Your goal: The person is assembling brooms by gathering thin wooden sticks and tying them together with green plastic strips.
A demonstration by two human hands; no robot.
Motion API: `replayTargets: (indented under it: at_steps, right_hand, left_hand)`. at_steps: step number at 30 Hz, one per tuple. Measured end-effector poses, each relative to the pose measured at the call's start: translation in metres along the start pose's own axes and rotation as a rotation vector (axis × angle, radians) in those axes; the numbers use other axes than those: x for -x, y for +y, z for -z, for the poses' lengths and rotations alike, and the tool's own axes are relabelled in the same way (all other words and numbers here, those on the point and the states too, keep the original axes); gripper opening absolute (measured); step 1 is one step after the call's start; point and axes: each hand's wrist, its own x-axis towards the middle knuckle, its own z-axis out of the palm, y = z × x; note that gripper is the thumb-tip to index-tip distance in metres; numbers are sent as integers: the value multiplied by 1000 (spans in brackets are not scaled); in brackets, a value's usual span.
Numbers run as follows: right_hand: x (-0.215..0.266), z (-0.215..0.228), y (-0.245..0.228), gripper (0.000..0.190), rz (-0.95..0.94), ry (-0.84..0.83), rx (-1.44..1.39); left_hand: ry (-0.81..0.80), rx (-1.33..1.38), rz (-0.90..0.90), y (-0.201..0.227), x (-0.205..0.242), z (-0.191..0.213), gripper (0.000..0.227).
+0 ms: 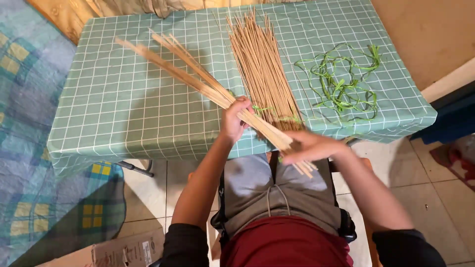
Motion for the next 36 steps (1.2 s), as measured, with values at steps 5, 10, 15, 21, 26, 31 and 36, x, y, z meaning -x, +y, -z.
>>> replayTargets:
  at_steps: [5,10,15,21,26,31,36]
  right_hand:
    - [-17,-40,17,31,-79,6,-311]
    - [-13,-33,37,33,-6,182,-376]
    - [2,16,-5,18,69,564,-252]
    - [10,50,33,23,-276,962,351]
    - [-15,47,9,33,-540,821,508]
    - [-44,54,32,34,-668,693,654]
    - [-57,64,55,43,-662,708,808]
  left_hand:
    - [171,25,-166,-7,-5,-1,30]
    - [118,48,-23,8,1,12,75]
    - [-102,166,-55,31,8,11,60]
    - [-590,484,89,19,1,29,40]
    - [-552,489,82,10,-4,43,33]
    - [-766,575,217,10,0,45,27]
    - [-554,439,177,15,6,33,31]
